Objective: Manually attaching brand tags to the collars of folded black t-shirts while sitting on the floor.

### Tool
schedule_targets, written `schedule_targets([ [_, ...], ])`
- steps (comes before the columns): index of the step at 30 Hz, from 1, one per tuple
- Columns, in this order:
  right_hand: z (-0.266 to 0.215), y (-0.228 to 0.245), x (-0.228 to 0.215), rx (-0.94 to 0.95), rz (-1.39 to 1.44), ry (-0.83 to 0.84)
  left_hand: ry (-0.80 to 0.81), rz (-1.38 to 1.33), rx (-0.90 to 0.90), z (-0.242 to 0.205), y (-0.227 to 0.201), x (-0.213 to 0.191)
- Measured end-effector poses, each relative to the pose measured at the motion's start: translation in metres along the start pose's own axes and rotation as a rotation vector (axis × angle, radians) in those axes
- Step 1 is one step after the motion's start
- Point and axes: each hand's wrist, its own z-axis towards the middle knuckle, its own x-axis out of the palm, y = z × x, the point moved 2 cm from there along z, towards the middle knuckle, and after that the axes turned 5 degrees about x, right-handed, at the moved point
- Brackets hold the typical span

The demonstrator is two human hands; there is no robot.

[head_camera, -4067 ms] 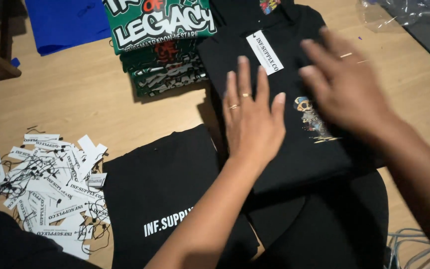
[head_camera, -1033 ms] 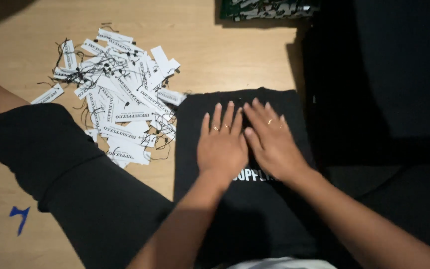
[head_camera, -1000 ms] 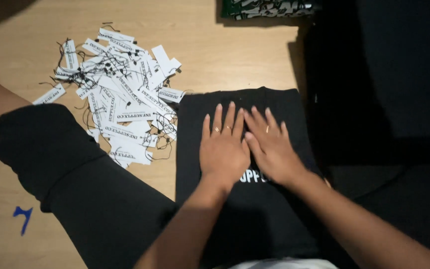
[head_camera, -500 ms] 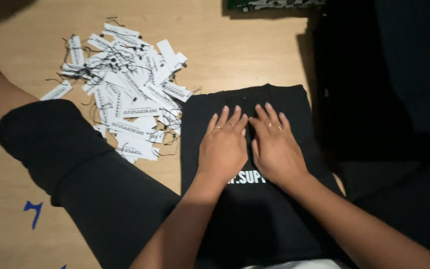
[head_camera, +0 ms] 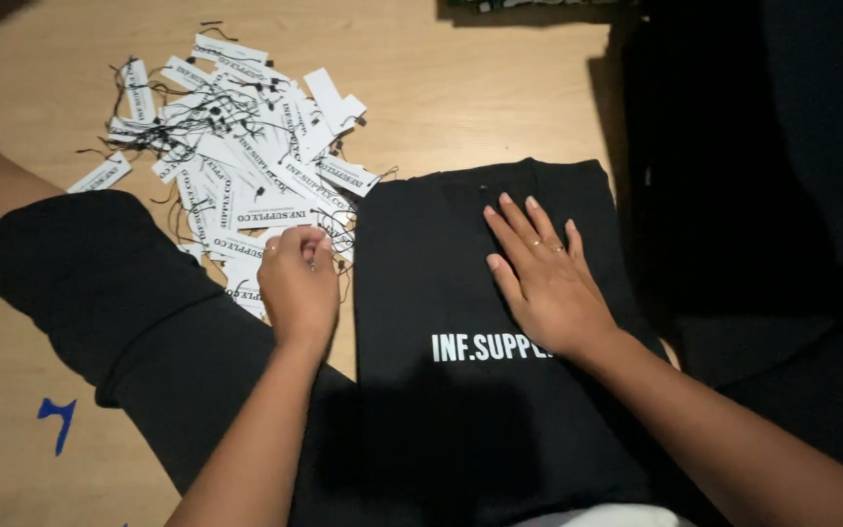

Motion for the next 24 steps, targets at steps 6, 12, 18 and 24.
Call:
schedule_targets([
  [6, -0.007, 0.002, -0.01, 0.008, 0.004, 0.057, 0.139, 0.031, -0.096, -0.003, -0.006, 0.012],
  [12, -0.008, 0.001, -0.01, 0.01, 0.024, 0.067, 0.228, 0.14, -0.097, -0.005, 0.008, 0.028],
  [18, -0.01, 0.006, -0.015, 0.023, 0.04, 0.079, 0.09, -0.06, -0.261, -0.01, -0.015, 0.008],
  [24, -0.01, 0.005, -0.014, 0.018, 0.066, 0.069, -0.125, -0.174, -0.257, -0.016, -0.031, -0.018],
])
